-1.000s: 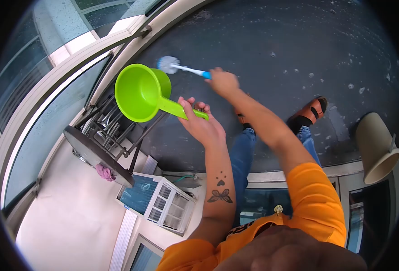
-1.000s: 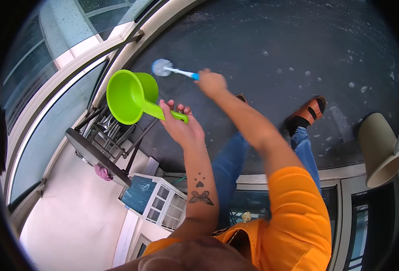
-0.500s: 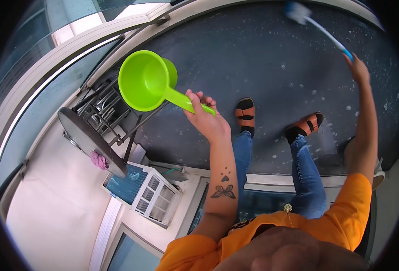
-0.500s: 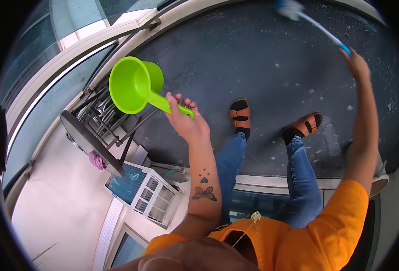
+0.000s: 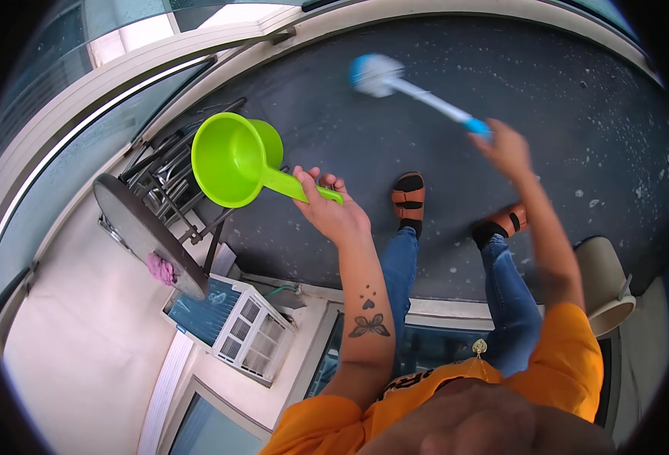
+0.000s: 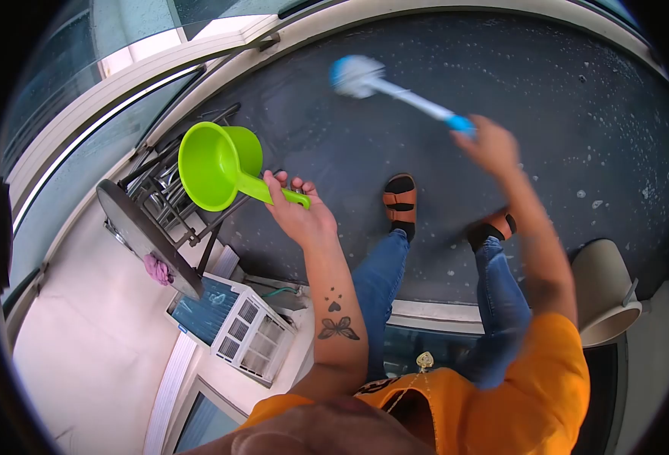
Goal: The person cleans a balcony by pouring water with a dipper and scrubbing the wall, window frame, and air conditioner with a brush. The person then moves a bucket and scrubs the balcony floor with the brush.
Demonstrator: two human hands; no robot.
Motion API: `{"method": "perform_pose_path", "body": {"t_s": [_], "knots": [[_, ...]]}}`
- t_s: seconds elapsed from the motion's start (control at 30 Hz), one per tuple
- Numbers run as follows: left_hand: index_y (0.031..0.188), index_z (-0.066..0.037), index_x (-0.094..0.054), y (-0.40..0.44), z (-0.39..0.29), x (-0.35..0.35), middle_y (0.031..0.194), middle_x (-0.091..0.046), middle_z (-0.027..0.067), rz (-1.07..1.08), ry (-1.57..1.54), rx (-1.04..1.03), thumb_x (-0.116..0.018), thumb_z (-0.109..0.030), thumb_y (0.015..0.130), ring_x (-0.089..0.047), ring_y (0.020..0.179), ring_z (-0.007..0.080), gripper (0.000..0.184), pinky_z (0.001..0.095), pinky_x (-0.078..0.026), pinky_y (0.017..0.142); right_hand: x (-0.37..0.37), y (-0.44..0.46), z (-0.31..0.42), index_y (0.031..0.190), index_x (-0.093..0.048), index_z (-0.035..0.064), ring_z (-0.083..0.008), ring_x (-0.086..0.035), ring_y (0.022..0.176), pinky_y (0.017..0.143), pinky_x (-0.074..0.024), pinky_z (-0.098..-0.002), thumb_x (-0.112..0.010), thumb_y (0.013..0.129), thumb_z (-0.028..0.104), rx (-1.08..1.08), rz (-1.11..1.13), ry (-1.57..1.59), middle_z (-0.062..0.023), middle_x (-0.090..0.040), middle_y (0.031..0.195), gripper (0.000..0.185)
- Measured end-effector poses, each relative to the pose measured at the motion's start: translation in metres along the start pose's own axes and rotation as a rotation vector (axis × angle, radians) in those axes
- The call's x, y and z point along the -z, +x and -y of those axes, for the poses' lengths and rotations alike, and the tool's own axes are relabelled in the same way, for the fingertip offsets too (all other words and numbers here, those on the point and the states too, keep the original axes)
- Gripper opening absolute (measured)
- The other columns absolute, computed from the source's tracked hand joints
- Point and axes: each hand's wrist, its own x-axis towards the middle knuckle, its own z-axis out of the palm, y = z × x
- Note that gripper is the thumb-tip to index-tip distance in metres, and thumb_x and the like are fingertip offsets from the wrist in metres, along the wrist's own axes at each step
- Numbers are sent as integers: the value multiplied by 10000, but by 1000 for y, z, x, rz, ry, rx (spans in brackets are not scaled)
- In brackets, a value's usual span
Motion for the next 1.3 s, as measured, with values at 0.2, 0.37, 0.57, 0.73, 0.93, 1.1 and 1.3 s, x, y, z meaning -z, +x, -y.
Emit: {"method": "perform_pose_path", "body": {"t_s": [0.2, 0.37, 0.57, 0.73, 0.93, 1.1, 1.3], "knots": [[1135, -84, -428, -4, 0, 12, 873, -473, 4, 16, -14, -18, -538, -259, 886, -424, 666, 97, 323, 238, -344, 594, -169, 120, 245, 960, -574, 79, -290, -620, 824, 694, -507, -398, -576, 795, 320, 265, 179, 79, -130, -598, 955, 291], [1102, -78, -436, -9, 3, 5, 858, -474, 8, 19, -20, 17, -544, -231, 881, -429, 653, 94, 291, 234, -347, 582, -77, 162, 149, 1050, -561, 135, -284, -614, 841, 701, -496, -411, -498, 825, 461, 273, 89, -128, -83, -639, 881, 401], [1055, -72, -444, -25, 14, -23, 834, -468, 6, 49, -15, 32, -562, -217, 870, -427, 643, 92, 264, 226, -344, 581, 124, 30, -186, 1223, -493, 159, -314, -588, 943, 801, -454, -407, -461, 791, 614, -470, -112, -384, -147, -623, 992, 628], [1068, -62, -435, -45, 27, -47, 834, -463, 11, 166, 96, -26, -556, -239, 875, -423, 644, 92, 288, 232, -345, 581, 258, -56, -361, 1159, -522, 109, -380, -511, 1062, 882, -398, -459, -377, 792, 657, -1079, -425, -416, -218, -564, 1096, 676], [1036, -75, -438, -54, 48, -51, 824, -462, 6, 241, 144, -37, -540, -239, 884, -428, 642, 87, 245, 231, -347, 575, 201, -95, -261, 873, -552, 34, -378, -591, 765, 645, -444, -444, -526, 805, 523, -663, -581, -90, -203, -603, 793, 495], [1018, -74, -437, -78, 84, -50, 820, -462, 6, 288, 179, -17, -526, -242, 892, -424, 630, 86, 228, 231, -346, 555, 49, -56, -118, 1002, -567, 98, -300, -622, 789, 695, -488, -396, -572, 780, 478, -328, -213, 134, -132, -631, 859, 440], [1036, -55, -435, -119, 133, -35, 823, -465, 15, 388, 385, 13, -512, -238, 897, -418, 623, 84, 243, 227, -347, 538, 70, -79, -256, 1073, -519, 80, -330, -611, 859, 737, -479, -429, -467, 784, 602, -759, -173, 164, -161, -629, 921, 600]]}}
